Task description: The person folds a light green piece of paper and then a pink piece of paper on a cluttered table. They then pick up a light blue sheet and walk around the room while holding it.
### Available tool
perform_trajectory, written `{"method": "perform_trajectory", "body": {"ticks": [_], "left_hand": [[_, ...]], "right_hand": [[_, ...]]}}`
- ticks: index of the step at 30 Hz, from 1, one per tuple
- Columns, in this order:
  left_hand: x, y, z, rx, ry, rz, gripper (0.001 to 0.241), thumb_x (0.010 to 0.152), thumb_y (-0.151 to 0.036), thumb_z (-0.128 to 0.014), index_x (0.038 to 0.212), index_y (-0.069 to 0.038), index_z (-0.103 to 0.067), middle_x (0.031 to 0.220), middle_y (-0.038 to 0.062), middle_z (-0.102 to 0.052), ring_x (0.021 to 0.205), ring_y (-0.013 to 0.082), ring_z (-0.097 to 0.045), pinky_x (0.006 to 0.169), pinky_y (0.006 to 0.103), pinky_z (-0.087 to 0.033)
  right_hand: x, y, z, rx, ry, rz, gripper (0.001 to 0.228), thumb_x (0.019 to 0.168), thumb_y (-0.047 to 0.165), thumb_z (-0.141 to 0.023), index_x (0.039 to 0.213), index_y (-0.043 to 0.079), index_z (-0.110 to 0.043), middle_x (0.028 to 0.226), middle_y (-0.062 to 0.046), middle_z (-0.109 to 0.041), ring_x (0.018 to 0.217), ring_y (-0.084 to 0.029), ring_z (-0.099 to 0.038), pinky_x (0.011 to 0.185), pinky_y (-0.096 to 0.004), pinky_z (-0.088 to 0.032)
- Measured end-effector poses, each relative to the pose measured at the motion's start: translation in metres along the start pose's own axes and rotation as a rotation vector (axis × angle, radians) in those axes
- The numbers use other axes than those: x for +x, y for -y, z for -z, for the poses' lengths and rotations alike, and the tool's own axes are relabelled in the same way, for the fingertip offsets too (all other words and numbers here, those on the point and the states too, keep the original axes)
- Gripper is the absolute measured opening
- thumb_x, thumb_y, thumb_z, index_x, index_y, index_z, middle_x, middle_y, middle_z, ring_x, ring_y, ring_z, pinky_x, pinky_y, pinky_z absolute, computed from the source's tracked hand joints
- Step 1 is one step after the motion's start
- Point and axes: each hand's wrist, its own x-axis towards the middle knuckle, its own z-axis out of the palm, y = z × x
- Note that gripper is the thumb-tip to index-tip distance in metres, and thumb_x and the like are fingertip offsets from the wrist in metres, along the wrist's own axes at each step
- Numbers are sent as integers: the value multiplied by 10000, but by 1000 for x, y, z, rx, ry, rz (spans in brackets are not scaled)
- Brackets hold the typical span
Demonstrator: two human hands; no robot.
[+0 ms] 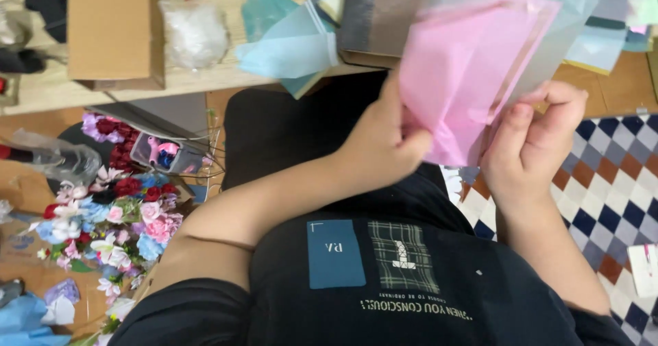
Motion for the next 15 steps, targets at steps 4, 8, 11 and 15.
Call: {"method": "perform_trajectory", "body": {"ticks": [4,8,11,15], "left_hand": [[3,11,-5,8,-118,7,863,862,51,-489,1605,-131,-91,1220,167,-667,784,154,-671,711,270,-579],[-3,19,3,-3,-170,-166,921,978,166,-461,1648,-226,34,1675,252,-457,558,73,-469,620,192,-474],[-2,15,11,128,-160,-184,625,974,126,-449,1549,-74,-310,1587,160,-383,983,271,-792,659,218,-608],[-6,24,16,415,-165,-356,560,1001,175,-432,1342,-206,-661,1610,132,-332,1565,336,-394,1065,311,-594]], "right_hand": [[3,-10,7,35,-60,35,197,1199,171,-382,1170,-24,-375,1089,-129,-373,928,-244,-411,889,-374,-364],[3,-18,11,47,-124,30,238,1207,201,-399,1154,-30,-369,1093,-129,-338,942,-251,-370,899,-387,-335],[9,-11,13,107,-106,20,244,1208,222,-382,1191,-16,-334,1142,-128,-312,1015,-265,-363,953,-399,-338],[-1,-21,5,105,-143,55,242,1176,164,-397,1343,-2,-342,1265,-138,-344,1185,-288,-384,1095,-410,-311]]}}
